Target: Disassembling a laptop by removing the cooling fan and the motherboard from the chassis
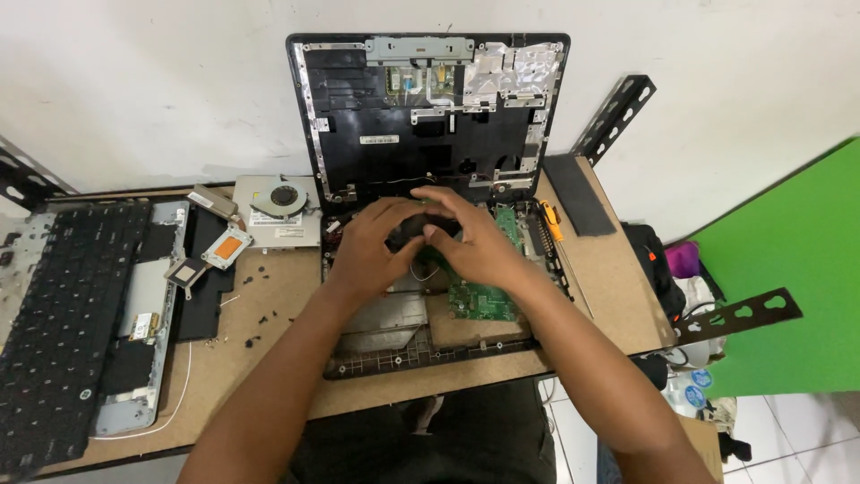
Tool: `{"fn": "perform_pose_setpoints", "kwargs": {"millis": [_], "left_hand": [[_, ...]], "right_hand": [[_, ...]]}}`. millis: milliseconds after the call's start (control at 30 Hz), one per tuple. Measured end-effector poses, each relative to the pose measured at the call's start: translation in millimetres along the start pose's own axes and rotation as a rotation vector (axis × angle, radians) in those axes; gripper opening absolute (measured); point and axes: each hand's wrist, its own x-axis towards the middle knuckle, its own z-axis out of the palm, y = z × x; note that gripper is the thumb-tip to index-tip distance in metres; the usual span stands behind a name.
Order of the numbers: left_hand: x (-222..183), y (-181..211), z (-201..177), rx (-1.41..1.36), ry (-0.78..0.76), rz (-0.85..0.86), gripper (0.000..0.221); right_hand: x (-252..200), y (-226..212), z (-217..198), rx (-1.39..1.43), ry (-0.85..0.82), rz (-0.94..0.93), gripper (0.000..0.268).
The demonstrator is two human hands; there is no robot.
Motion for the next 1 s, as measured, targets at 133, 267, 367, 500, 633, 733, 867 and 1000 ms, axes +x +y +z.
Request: {"fn": "perform_pose_setpoints", "kwargs": {"millis": [133,267,367,500,633,733,867,1000], "left_hand": [[1,-8,-1,0.032,0.025,-0.03,0.025],[-3,-8,0,-0.132,0.077,-0.218,0.021],[-2,-7,4,-0.27,0.105,-0.314,0.02],[-5,-11,6,-0.469,0.127,-0.426,0.021],[-4,-6,5,-0.534,0.095,-0.416,0.019],[-2,-1,3,-0.501,0.047,-0.466,0.032],[1,10,0,-0.453,-0.046,-0.527,0.034],[1,11,1,-0.406,-0.078,-0.624,0.028]], "right_hand": [[-1,6,-6,-0.014,-0.036,-0.019,0.048],[-6,11,-10,-0.08,-0.018,-0.002,0.05],[-4,15,-15,-0.073,0.022,0.012,0.04],[-8,27,-17,0.023,0.057,0.071,0.028],[-3,37,-16,0.037,0.091,0.054,0.025],[-2,39,-16,0.065,0.066,0.119,0.024],[-1,42,-16,0.095,0.044,0.198,0.025],[-5,35,-17,0.135,0.036,0.226,0.022]]}}
